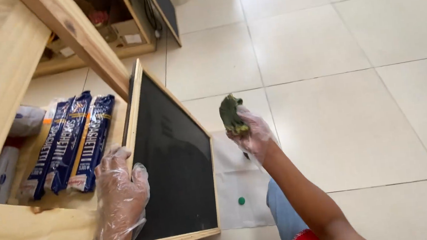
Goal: The person sits on the floor and repeatedly pours liquid from a small bottle onto a green sponge, then wipes a black chalkboard surface. The person repositions the board slightly and continues wiping different areas of the board with the sponge.
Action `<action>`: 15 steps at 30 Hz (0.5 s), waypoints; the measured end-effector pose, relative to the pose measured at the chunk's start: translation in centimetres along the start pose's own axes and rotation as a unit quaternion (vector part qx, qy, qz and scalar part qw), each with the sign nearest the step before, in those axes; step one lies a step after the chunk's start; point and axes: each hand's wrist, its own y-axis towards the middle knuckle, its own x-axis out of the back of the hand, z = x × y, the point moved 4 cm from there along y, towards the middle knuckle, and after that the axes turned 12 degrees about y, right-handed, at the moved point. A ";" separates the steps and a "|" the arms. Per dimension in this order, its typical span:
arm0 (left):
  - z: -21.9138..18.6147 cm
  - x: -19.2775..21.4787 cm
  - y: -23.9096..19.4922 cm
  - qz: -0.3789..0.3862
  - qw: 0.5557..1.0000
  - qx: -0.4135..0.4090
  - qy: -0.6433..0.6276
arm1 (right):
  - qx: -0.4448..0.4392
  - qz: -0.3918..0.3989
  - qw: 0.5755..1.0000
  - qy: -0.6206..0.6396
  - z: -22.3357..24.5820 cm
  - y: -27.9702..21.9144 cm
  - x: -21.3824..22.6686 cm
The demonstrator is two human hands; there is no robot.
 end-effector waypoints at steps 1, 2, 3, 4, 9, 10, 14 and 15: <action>-0.1 0.2 0.4 0.040 0.998 0.051 -0.012 | -0.028 -0.001 1.000 0.009 1.8 -1.6 -0.3; -0.1 0.2 0.3 0.088 0.991 0.102 -0.023 | -0.058 -0.007 0.998 0.018 3.1 -3.8 0.0; 0.2 -0.4 0.2 0.085 0.992 0.091 -0.028 | -0.046 -0.006 0.999 0.020 3.8 -6.5 -1.8; 0.6 -0.9 0.1 0.061 0.995 0.076 -0.025 | -0.031 -0.072 0.995 -0.059 4.4 -9.1 -3.2; 3.4 -5.0 -0.3 -0.032 0.997 0.070 -0.007 | -0.074 -0.061 0.986 -0.136 6.0 -11.9 -2.8; 3.3 -4.9 -0.3 -0.029 0.997 0.070 -0.012 | -0.048 -0.023 0.992 -0.118 6.9 -12.1 -3.3; 3.8 -6.1 0.2 -0.007 0.998 0.068 -0.004 | -0.015 0.122 0.992 -0.007 10.0 -16.0 -9.0; 3.6 -5.7 -0.3 0.001 0.998 0.069 -0.003 | -0.019 0.115 0.993 -0.005 10.1 -16.4 -8.8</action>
